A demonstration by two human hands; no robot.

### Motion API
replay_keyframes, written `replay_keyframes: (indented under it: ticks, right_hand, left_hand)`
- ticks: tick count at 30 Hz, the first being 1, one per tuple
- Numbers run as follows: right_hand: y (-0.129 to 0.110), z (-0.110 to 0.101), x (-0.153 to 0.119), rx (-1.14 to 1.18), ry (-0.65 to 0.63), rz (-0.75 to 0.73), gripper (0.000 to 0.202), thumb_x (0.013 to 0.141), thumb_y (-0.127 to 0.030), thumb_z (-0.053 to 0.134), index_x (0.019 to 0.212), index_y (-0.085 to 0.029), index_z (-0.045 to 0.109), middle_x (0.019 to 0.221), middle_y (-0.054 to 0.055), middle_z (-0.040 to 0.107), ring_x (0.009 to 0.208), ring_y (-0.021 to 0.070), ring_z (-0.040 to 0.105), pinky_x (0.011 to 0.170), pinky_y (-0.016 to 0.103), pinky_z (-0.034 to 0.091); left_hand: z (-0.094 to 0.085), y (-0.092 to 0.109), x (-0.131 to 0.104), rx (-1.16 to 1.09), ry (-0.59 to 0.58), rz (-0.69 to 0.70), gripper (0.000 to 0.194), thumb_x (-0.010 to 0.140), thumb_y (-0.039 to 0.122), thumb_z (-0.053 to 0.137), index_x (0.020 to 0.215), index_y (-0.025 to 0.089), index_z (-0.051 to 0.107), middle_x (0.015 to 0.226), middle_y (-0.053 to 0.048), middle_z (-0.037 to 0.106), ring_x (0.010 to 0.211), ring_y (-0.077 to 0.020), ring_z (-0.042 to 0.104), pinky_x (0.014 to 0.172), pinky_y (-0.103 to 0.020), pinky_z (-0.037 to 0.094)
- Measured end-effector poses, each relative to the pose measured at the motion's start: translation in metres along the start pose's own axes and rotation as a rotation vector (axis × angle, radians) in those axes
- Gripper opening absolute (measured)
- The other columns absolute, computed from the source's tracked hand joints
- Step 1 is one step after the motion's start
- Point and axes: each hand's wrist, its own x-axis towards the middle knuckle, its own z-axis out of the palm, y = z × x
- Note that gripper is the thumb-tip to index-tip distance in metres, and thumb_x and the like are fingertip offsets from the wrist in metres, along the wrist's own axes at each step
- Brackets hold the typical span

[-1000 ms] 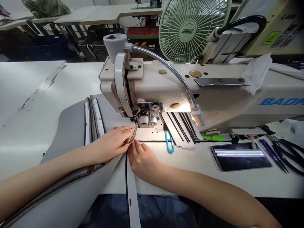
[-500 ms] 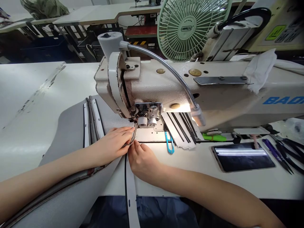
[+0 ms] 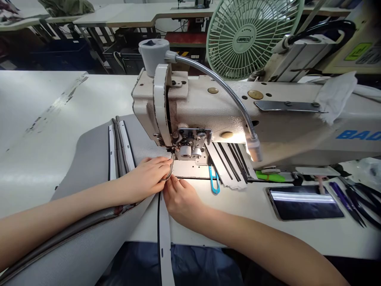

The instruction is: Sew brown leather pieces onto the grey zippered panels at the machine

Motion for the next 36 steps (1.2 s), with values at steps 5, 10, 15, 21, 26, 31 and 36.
replay_keyframes:
  ticks: [5,10,15,21,26,31,36]
  right_hand:
    - [0.004,-0.005,0.003,-0.001,-0.037,0.004,0.033,0.089,-0.002,0.037,0.101,0.002,0.068,0.098,0.025,0.07,0.1,0.0309,0.064,0.075,0.039,0.052]
    - [0.008,-0.012,0.006,0.024,-0.083,-0.001,0.032,0.09,-0.002,0.038,0.102,0.002,0.068,0.097,0.024,0.069,0.098,0.0299,0.064,0.074,0.038,0.052]
    - [0.007,-0.012,0.006,0.021,-0.105,-0.002,0.033,0.091,-0.004,0.039,0.108,0.004,0.066,0.102,0.025,0.068,0.103,0.0296,0.062,0.079,0.039,0.052]
    - [0.007,-0.011,0.006,0.0,-0.068,0.005,0.033,0.09,-0.003,0.039,0.107,0.004,0.066,0.102,0.025,0.069,0.102,0.0303,0.061,0.078,0.039,0.051]
    - [0.013,-0.005,0.007,0.04,-0.151,0.032,0.034,0.092,-0.003,0.037,0.11,0.002,0.065,0.104,0.025,0.068,0.107,0.0307,0.059,0.071,0.038,0.05]
    - [0.017,-0.001,0.009,0.073,-0.207,0.045,0.034,0.092,-0.002,0.038,0.112,0.0,0.065,0.107,0.025,0.067,0.111,0.0302,0.058,0.074,0.039,0.052]
    - [0.021,-0.001,0.01,-0.001,-0.197,0.051,0.034,0.091,-0.001,0.04,0.113,-0.001,0.066,0.113,0.023,0.068,0.113,0.0294,0.061,0.075,0.039,0.054]
  left_hand:
    - [0.001,0.0,0.003,0.042,0.013,0.024,0.013,0.092,0.018,0.043,0.091,0.016,0.057,0.14,-0.014,0.054,0.134,-0.0303,0.042,0.102,-0.049,0.038]
    - [0.003,-0.004,0.004,0.045,0.048,0.041,0.015,0.091,0.018,0.044,0.096,0.016,0.058,0.137,-0.014,0.055,0.13,-0.03,0.044,0.099,-0.047,0.039]
    - [0.003,-0.006,0.004,0.014,0.065,0.056,0.015,0.091,0.02,0.045,0.091,0.017,0.059,0.127,-0.012,0.06,0.124,-0.0295,0.047,0.097,-0.045,0.039]
    - [-0.001,-0.004,0.006,0.044,0.037,0.054,0.017,0.091,0.019,0.043,0.097,0.015,0.059,0.133,-0.013,0.056,0.126,-0.03,0.046,0.097,-0.046,0.039]
    - [-0.003,-0.005,0.013,0.062,0.034,0.028,0.015,0.09,0.016,0.043,0.093,0.015,0.058,0.134,-0.014,0.055,0.126,-0.0305,0.046,0.098,-0.048,0.039]
    - [-0.007,-0.004,0.017,0.009,0.086,0.016,0.01,0.087,0.015,0.044,0.081,0.017,0.052,0.115,-0.012,0.062,0.116,-0.0289,0.052,0.091,-0.043,0.043]
    - [-0.006,-0.007,0.019,-0.06,0.144,-0.027,0.014,0.084,0.017,0.047,0.07,0.019,0.044,0.082,-0.006,0.06,0.086,-0.0227,0.056,0.072,-0.035,0.043]
